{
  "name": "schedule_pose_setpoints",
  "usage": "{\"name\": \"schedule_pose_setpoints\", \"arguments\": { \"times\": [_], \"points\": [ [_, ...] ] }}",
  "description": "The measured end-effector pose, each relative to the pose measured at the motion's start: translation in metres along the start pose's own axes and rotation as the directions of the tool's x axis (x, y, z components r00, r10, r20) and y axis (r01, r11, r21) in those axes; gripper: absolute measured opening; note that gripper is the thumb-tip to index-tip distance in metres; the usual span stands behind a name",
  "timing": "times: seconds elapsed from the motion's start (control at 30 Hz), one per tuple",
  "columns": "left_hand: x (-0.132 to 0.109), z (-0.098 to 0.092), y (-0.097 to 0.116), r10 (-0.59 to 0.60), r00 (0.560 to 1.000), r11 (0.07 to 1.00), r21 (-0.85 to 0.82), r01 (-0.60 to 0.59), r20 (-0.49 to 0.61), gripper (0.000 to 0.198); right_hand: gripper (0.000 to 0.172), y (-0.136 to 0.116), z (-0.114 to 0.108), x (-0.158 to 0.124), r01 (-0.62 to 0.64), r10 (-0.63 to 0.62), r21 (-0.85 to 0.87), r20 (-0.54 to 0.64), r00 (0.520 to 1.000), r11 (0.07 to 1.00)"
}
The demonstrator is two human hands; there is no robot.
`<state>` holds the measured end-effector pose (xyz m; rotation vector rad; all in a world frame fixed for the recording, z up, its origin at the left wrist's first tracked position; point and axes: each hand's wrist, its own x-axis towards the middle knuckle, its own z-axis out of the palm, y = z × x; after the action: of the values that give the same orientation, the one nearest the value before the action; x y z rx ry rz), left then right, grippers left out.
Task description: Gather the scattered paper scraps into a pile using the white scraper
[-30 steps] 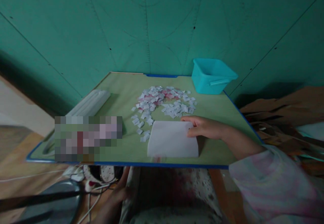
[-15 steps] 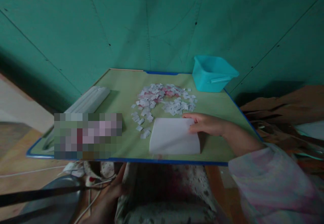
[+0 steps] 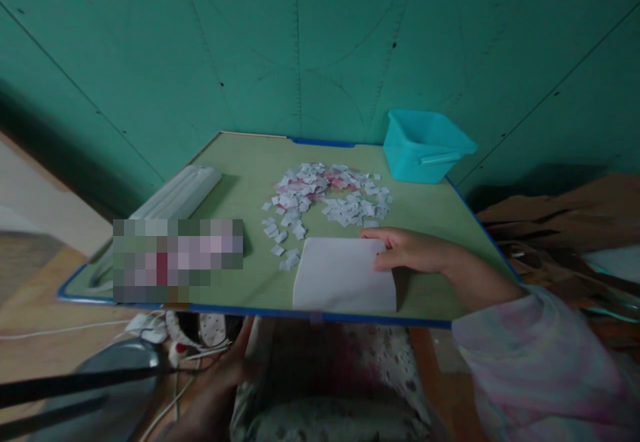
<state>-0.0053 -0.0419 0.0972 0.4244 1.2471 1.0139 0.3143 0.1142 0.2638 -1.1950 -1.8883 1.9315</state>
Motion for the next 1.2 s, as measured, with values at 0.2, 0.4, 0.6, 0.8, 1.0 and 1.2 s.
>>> {"name": "schedule_pose_setpoints", "arguments": {
  "times": [0.2, 0.4, 0.6, 0.8, 1.0, 1.2],
  "points": [
    [-0.004, 0.001, 0.008, 0.032, 0.998, 0.979, 0.201, -0.019, -0.061, 0.090, 0.031, 0.001, -0.001, -0.003, 0.045, -0.045, -0.006, 0.021, 0.999, 0.999],
    [-0.010, 0.006, 0.016, -0.090, 0.996, 0.986, 0.142, 0.087, 0.014, 0.111, 0.034, -0.004, 0.000, -0.007, -0.002, 0.002, -0.025, 0.007, 1.000, 1.000],
    [-0.018, 0.017, 0.016, -0.120, 0.991, 0.993, -0.005, 0.120, 0.052, 0.104, 0.030, -0.005, 0.000, -0.008, 0.050, -0.050, -0.017, 0.052, 0.997, 0.999],
    [-0.018, 0.016, 0.014, -0.081, 0.997, 0.997, 0.015, 0.080, 0.015, 0.086, 0.026, -0.007, 0.001, -0.010, 0.049, -0.047, -0.024, 0.100, 0.994, 0.998],
    [-0.011, 0.013, 0.008, -0.060, 0.998, 0.997, -0.049, 0.059, -0.015, 0.067, 0.040, -0.004, 0.000, -0.003, 0.101, -0.065, 0.161, -0.215, 0.975, 0.982],
    [-0.002, 0.002, 0.000, -0.066, 0.996, 0.997, 0.041, 0.069, -0.064, 0.096, 0.041, -0.007, -0.003, 0.008, 0.303, -0.072, 0.347, -0.545, 0.836, 0.888]
  ]
}}
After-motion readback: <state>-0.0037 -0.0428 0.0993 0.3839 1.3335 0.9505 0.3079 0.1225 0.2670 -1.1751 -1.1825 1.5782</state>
